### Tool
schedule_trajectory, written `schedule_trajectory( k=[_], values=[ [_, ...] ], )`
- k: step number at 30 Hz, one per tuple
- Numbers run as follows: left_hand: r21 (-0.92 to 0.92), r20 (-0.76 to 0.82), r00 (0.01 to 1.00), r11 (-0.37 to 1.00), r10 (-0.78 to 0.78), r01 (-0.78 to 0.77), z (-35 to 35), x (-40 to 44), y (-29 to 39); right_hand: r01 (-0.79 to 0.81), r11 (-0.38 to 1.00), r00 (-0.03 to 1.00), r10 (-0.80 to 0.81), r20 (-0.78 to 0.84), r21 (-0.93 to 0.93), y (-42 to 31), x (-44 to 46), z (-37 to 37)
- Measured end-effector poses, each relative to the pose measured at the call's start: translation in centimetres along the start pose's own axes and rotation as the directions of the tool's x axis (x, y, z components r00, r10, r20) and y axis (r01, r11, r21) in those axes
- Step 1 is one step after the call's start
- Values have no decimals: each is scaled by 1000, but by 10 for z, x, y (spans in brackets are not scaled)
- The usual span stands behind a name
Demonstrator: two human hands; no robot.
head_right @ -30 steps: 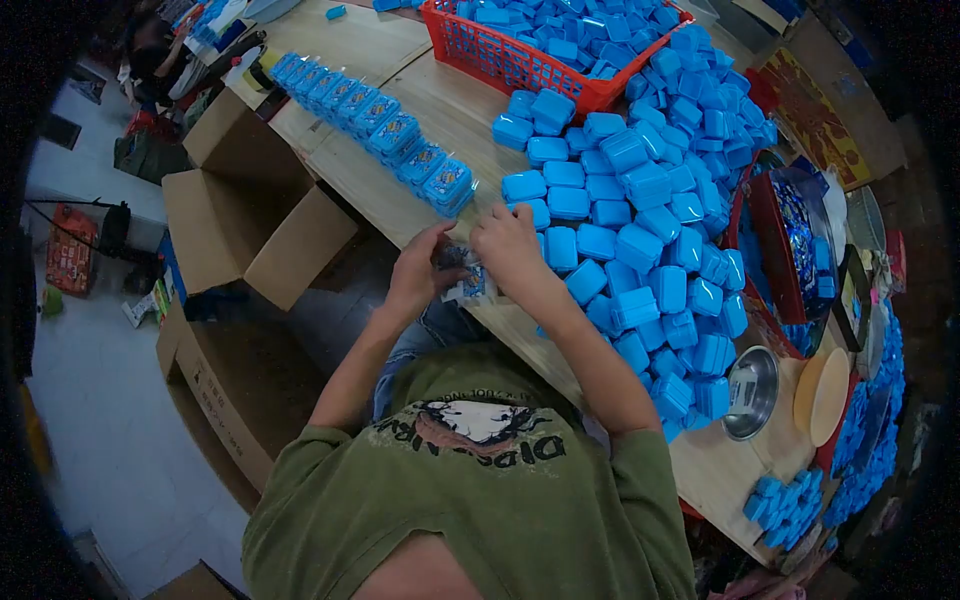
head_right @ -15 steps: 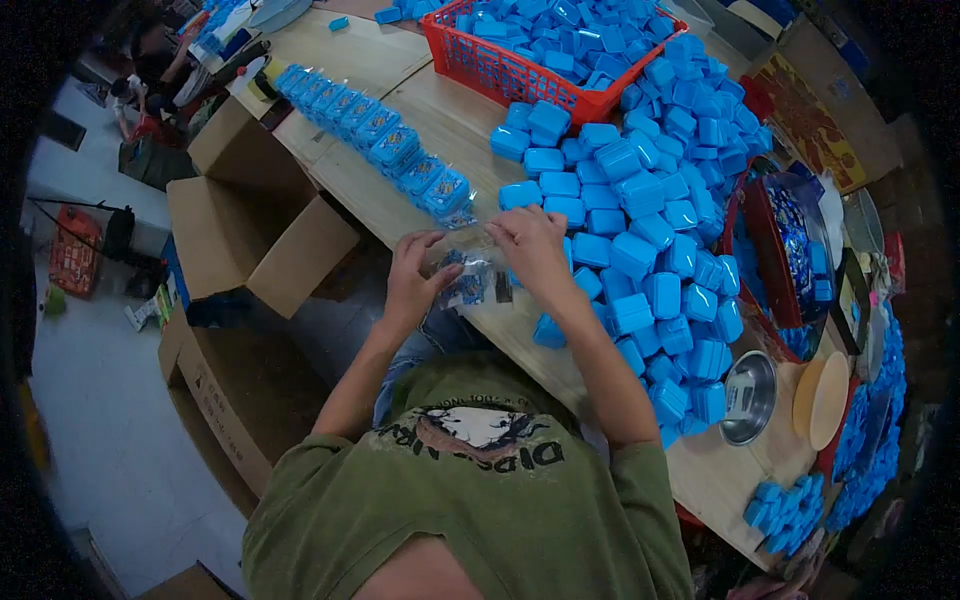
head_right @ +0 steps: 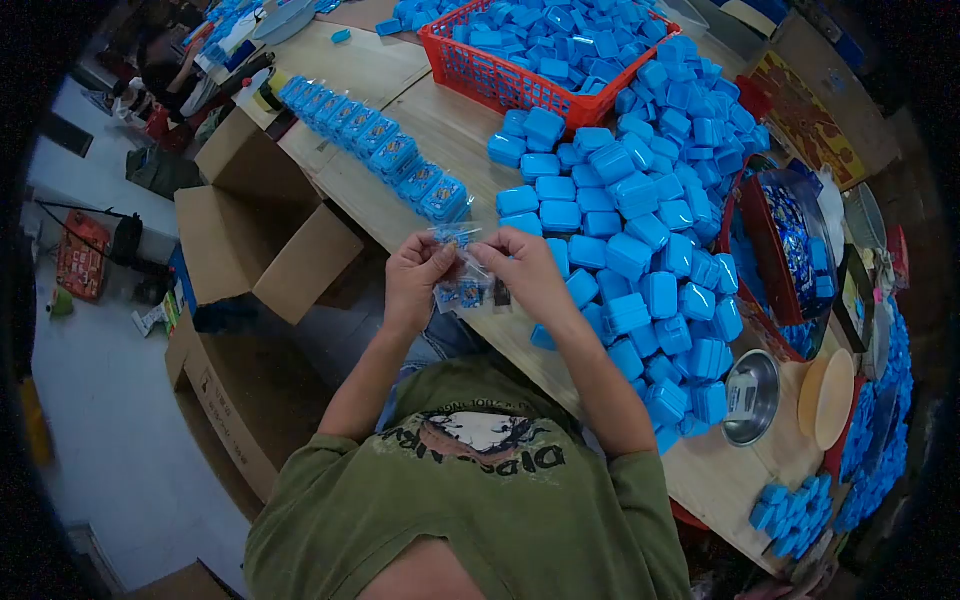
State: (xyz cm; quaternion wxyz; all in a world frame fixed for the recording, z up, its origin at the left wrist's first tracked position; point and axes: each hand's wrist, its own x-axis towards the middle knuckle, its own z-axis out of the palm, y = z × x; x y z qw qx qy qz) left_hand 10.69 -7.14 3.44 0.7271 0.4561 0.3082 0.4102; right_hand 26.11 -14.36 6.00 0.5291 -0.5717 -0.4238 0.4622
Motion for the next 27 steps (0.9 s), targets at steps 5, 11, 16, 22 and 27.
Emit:
schedule_trajectory(
  k=[5,11,16,22,27],
  values=[
    [-92,23,994,990,-109,111,-1,-5,7,-21,994,1000,21,-2,110,-2,-4,4],
    [-174,65,992,978,-109,119,-9,-2,4,35,974,998,-45,41,223,-2,-5,4],
    [-177,103,986,973,-131,148,-14,-1,6,76,965,994,-92,54,252,-1,-6,6],
    [-90,82,995,994,-60,67,-9,-4,6,63,992,998,-63,-5,107,-12,-10,10],
    [53,49,998,997,46,-48,-10,-8,10,362,848,894,-434,-113,-387,3,1,6]
  ],
)
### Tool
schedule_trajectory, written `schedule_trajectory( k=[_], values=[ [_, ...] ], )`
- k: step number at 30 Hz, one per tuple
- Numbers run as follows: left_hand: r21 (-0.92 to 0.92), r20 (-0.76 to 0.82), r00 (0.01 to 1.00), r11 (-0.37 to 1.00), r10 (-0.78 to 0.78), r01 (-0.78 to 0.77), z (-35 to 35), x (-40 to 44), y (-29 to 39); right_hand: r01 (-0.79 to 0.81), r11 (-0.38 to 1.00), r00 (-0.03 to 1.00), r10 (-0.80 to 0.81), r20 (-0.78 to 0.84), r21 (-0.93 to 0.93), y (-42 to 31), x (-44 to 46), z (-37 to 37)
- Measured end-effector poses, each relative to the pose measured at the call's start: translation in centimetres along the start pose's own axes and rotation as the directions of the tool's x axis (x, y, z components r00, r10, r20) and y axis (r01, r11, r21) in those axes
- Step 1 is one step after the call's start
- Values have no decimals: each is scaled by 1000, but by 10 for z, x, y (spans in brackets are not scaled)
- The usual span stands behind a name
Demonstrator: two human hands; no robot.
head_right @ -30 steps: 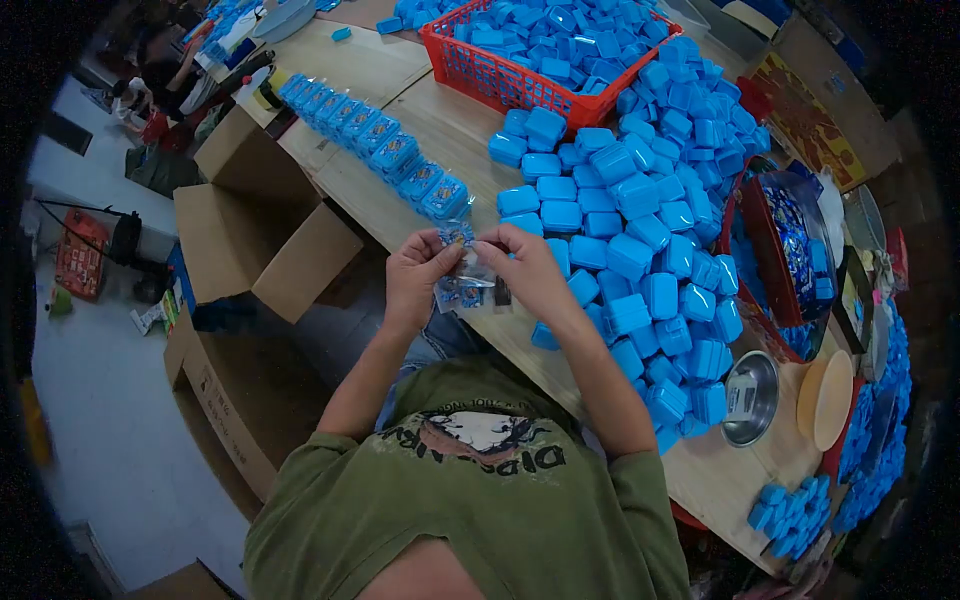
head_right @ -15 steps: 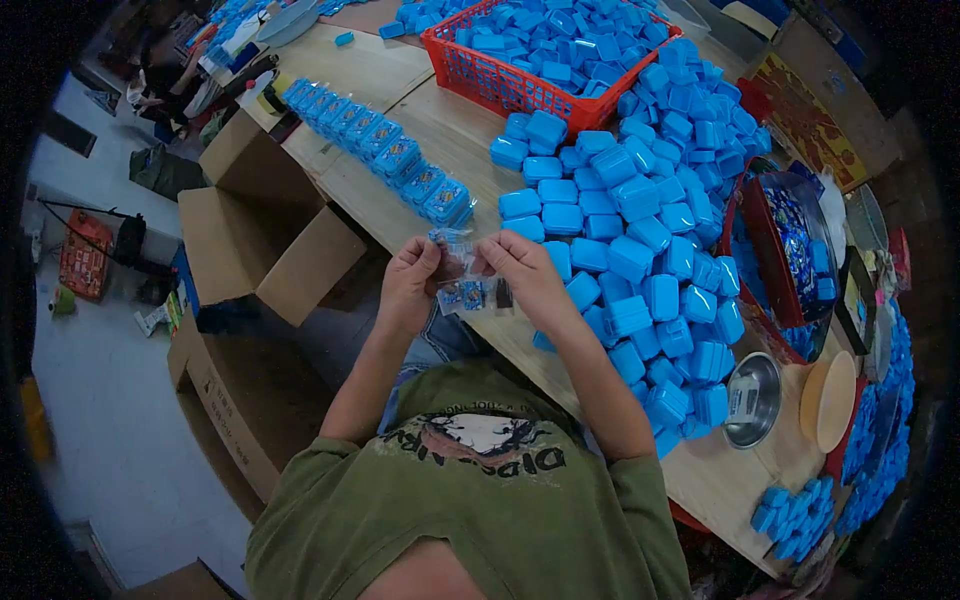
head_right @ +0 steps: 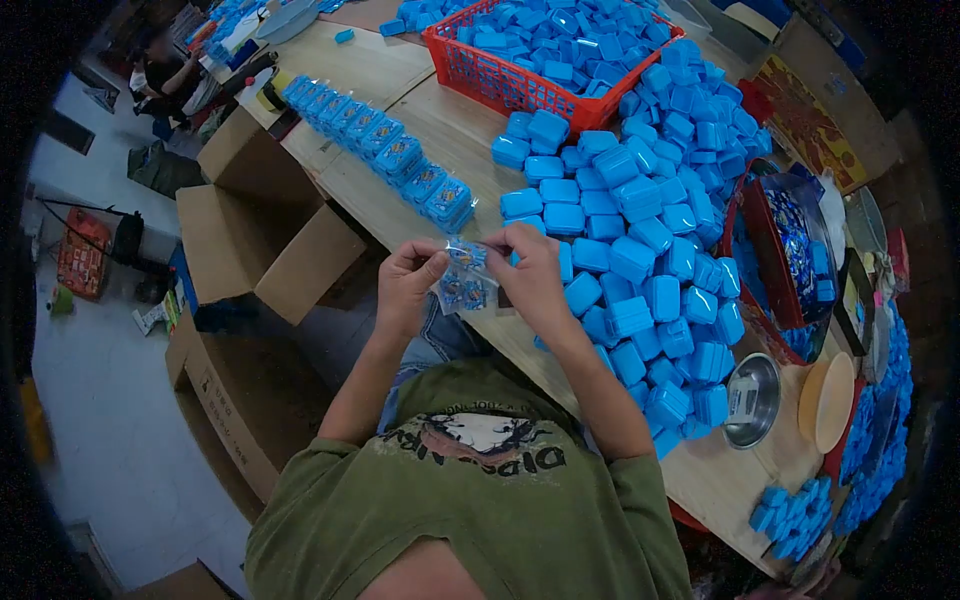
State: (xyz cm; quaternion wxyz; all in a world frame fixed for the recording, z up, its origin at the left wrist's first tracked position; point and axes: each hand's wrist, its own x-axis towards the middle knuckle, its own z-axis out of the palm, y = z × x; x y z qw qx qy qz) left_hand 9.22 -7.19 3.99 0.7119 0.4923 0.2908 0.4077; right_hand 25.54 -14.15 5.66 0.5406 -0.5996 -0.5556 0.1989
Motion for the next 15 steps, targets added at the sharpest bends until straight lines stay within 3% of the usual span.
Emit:
schedule_trajectory(
  k=[3,7,9,11,15],
  values=[
    [17,-11,998,998,68,-68,0,-2,6,44,990,998,-50,-43,-137,2,3,0],
    [24,109,991,997,75,-78,-7,-4,7,46,989,997,-55,-61,-137,7,5,0],
    [46,170,982,994,85,-94,-7,-4,7,138,980,990,-140,-4,-146,7,6,-2],
    [-28,217,976,1000,5,1,-3,-5,14,154,970,988,-153,18,-188,7,5,-3],
    [22,254,954,987,-158,157,0,-3,18,166,928,986,-157,54,-333,3,1,-4]
  ],
)
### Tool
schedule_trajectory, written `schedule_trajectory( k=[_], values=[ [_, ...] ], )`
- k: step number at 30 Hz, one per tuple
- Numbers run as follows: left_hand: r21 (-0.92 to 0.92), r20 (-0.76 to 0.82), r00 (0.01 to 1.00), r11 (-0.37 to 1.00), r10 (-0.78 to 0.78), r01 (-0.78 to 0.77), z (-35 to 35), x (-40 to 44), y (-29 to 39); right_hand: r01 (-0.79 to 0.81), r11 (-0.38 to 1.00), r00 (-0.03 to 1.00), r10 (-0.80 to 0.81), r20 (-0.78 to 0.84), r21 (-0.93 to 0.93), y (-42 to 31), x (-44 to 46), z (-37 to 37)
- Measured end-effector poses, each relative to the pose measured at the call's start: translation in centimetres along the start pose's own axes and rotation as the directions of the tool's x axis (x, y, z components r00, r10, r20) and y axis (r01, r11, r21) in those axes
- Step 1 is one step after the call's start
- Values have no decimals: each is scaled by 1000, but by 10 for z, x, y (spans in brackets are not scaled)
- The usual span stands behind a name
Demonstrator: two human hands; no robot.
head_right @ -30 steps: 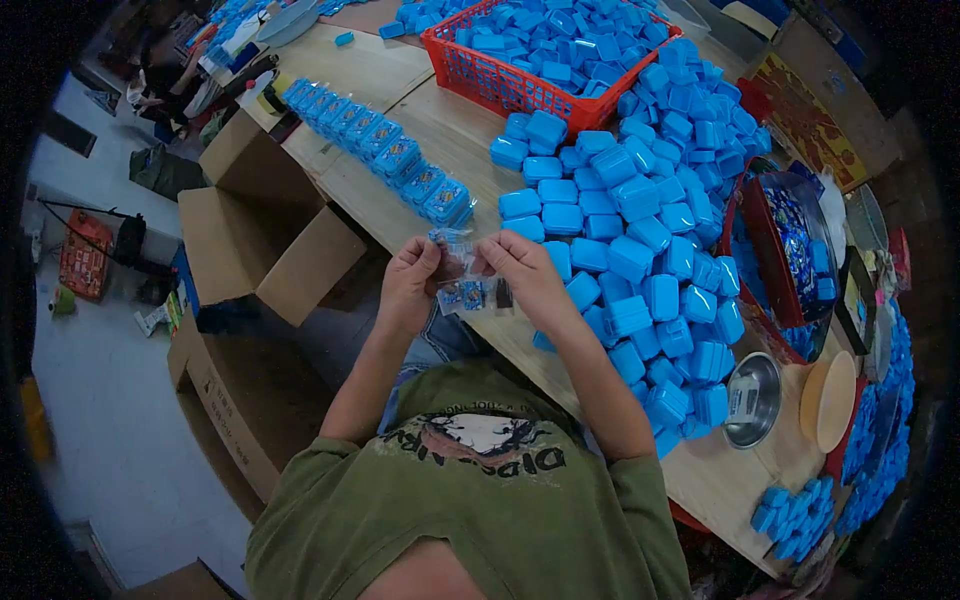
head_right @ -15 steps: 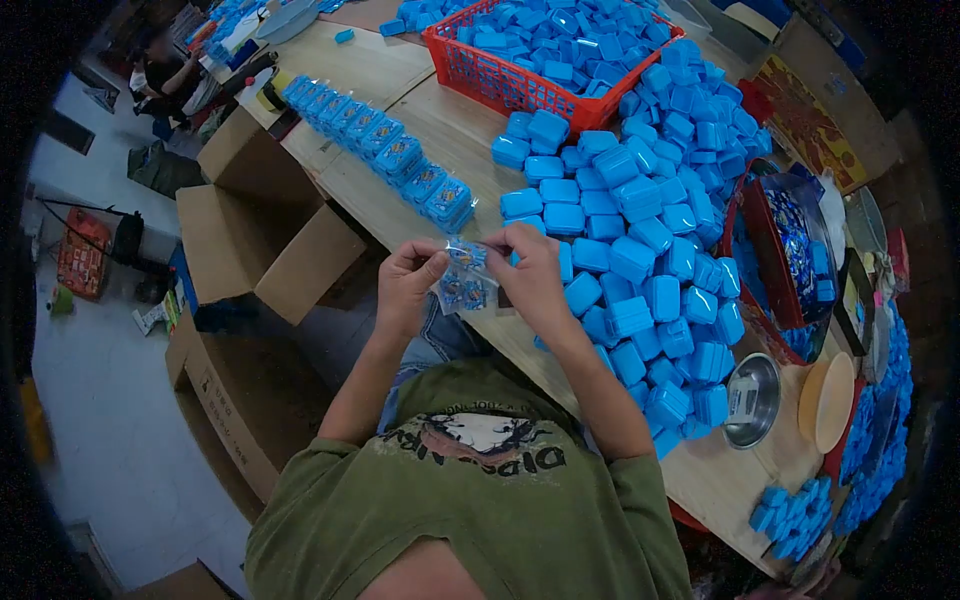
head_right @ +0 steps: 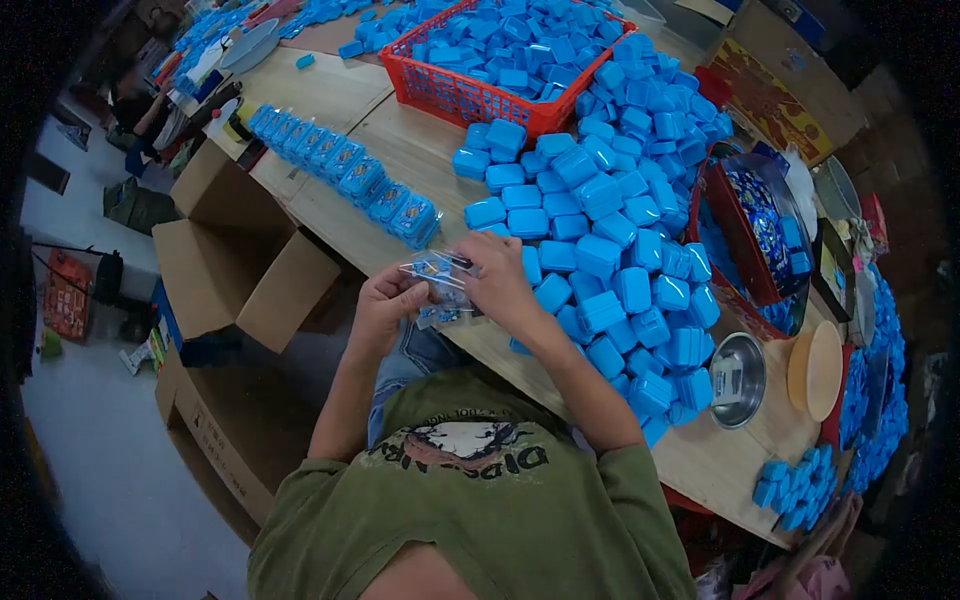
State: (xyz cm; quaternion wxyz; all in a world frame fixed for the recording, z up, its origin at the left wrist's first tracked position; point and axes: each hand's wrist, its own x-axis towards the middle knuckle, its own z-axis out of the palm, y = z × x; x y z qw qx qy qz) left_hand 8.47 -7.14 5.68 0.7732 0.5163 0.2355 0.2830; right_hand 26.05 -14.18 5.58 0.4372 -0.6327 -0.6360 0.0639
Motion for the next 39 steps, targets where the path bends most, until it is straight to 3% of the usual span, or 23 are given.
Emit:
schedule_trajectory(
  k=[4,6,7,8,9,10,12,13,15,21,22,24,28,30,31,33,34,36,39],
  values=[
    [-86,-25,996,992,-90,88,-9,1,-7,-27,991,991,9,131,133,5,4,-11],
    [-144,-70,992,986,-100,89,-10,-1,-4,-324,794,939,204,277,515,9,9,-19],
    [-181,-88,990,979,-112,95,-13,-1,-3,-325,792,938,200,283,517,15,12,-22],
    [-217,-104,987,971,-125,101,-15,-1,-3,-213,953,967,173,188,216,24,18,-26],
    [-217,-109,986,971,-126,100,-18,-2,-3,-99,987,988,112,106,-124,32,23,-29],
    [-217,-128,984,972,-124,94,-20,-2,-4,-98,988,988,111,108,-122,41,28,-28],
    [-217,-150,982,972,-119,85,-21,-3,-4,57,851,984,41,175,-522,64,37,-20],
    [-217,-142,983,973,-116,83,-22,-4,-4,62,852,983,36,178,-520,75,43,-14],
    [-218,-147,983,973,-108,74,-23,-6,-2,126,723,950,109,292,-679,85,54,-2],
    [-210,-166,983,977,-76,40,-23,-8,6,261,685,885,111,452,-680,91,69,10],
    [-211,-171,982,977,-74,37,-23,-7,5,263,687,884,109,454,-677,96,68,13],
    [-214,-175,982,976,-74,35,-24,-6,4,325,685,917,-60,393,-653,102,68,18],
    [-212,-159,985,977,-62,27,-25,-6,1,221,702,914,93,395,-677,89,70,10],
    [-212,-167,984,977,-63,26,-26,-6,0,69,822,959,101,264,-566,80,68,-2],
    [-213,-159,985,977,-66,31,-26,-5,0,68,822,960,101,263,-566,73,66,-8],
    [-213,-146,987,976,-69,37,-25,-4,0,34,941,992,11,130,-336,59,59,-22],
    [-222,-146,987,974,-71,37,-23,-4,1,32,941,992,12,127,-338,47,55,-30],
    [-230,-141,987,972,-74,40,-22,-3,0,-113,991,984,101,149,71,21,47,-45],
    [-269,-112,991,962,-67,35,-19,0,-1,-200,953,961,146,234,227,-9,36,-60]
  ],
)
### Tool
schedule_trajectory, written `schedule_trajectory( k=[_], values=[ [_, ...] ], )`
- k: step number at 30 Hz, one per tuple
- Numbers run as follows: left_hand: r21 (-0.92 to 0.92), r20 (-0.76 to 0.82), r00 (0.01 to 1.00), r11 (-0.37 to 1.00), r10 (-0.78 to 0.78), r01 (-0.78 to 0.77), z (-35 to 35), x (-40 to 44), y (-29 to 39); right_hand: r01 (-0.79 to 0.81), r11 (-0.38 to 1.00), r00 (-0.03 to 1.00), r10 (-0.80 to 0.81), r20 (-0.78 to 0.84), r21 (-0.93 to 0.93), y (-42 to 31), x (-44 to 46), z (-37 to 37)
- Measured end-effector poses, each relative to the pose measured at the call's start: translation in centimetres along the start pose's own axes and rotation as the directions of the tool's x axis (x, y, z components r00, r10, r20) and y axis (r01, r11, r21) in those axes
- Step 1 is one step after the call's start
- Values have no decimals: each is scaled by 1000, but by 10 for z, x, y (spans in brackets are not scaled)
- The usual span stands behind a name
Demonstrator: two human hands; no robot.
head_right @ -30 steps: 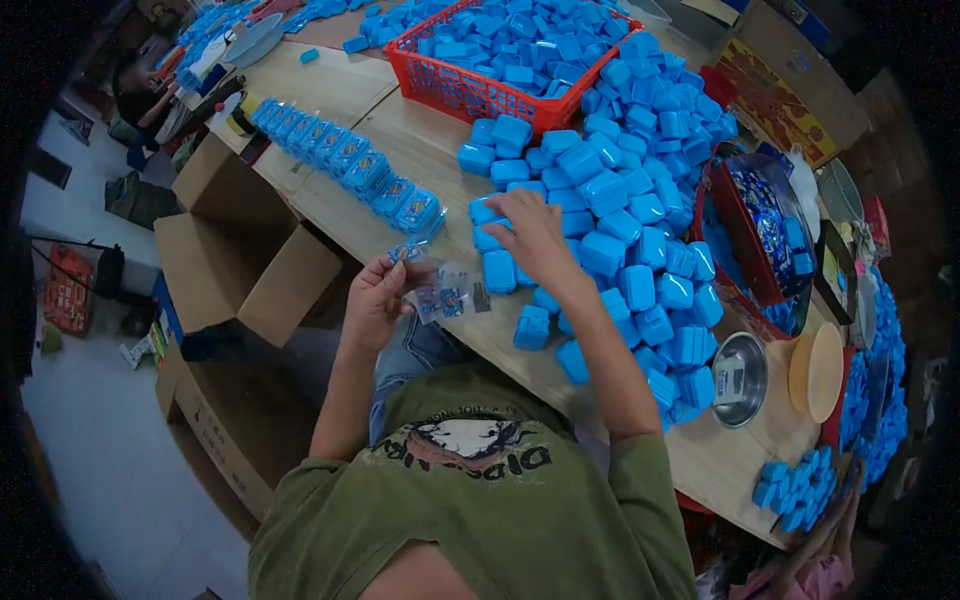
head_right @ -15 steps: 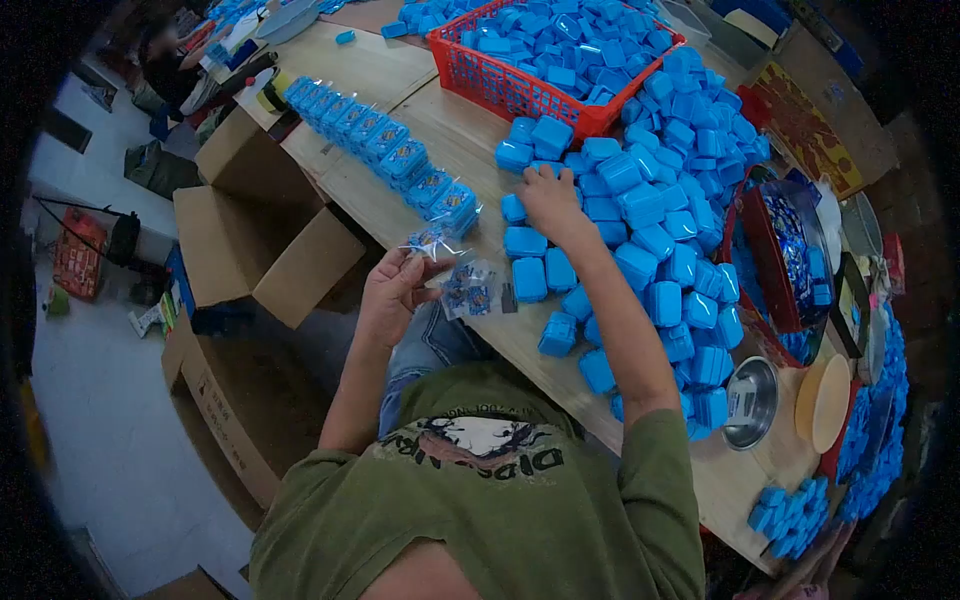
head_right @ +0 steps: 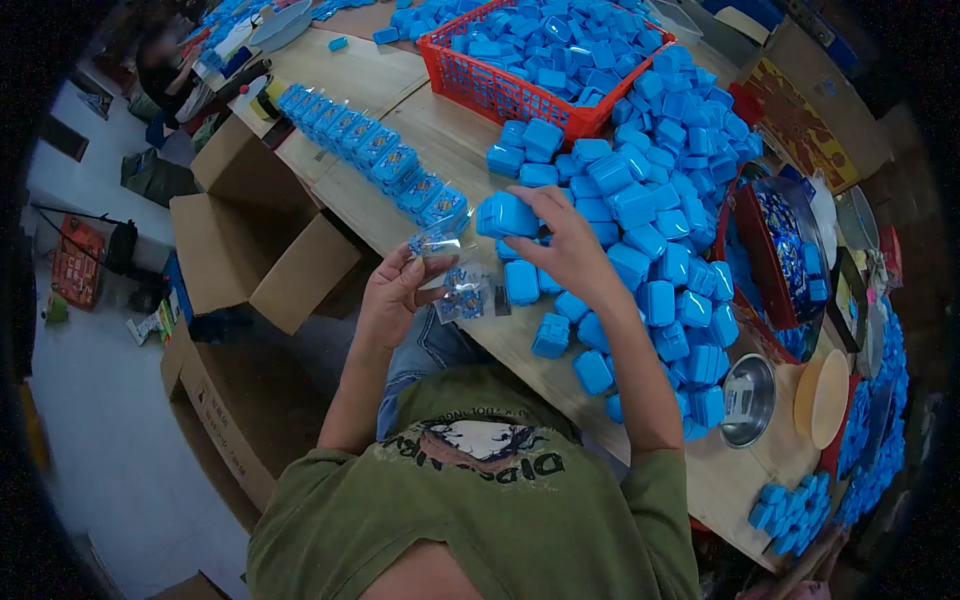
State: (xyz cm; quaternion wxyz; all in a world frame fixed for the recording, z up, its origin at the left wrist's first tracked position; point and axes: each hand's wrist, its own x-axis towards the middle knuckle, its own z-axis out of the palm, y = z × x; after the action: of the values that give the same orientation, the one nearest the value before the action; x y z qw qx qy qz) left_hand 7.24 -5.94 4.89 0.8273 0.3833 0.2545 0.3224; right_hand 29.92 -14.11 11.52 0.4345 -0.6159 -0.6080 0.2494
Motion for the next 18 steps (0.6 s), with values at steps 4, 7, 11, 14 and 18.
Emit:
schedule_trajectory(
  k=[4,7,11,14,18],
  values=[
    [-3,31,999,1000,7,-7,6,-1,1,54,999,998,-53,25,-11,-5,-12,2],
    [-1,40,999,1000,21,-21,9,-4,-1,60,998,997,-60,38,10,-7,-16,3],
    [37,79,996,998,48,-51,11,-9,3,99,994,994,-96,50,-54,-6,-19,5],
    [144,81,993,985,81,-92,15,-11,5,125,987,991,-121,53,-100,-8,-23,5],
    [154,116,987,980,108,-125,19,-12,5,144,975,989,-136,60,-169,-10,-27,6]
  ],
)
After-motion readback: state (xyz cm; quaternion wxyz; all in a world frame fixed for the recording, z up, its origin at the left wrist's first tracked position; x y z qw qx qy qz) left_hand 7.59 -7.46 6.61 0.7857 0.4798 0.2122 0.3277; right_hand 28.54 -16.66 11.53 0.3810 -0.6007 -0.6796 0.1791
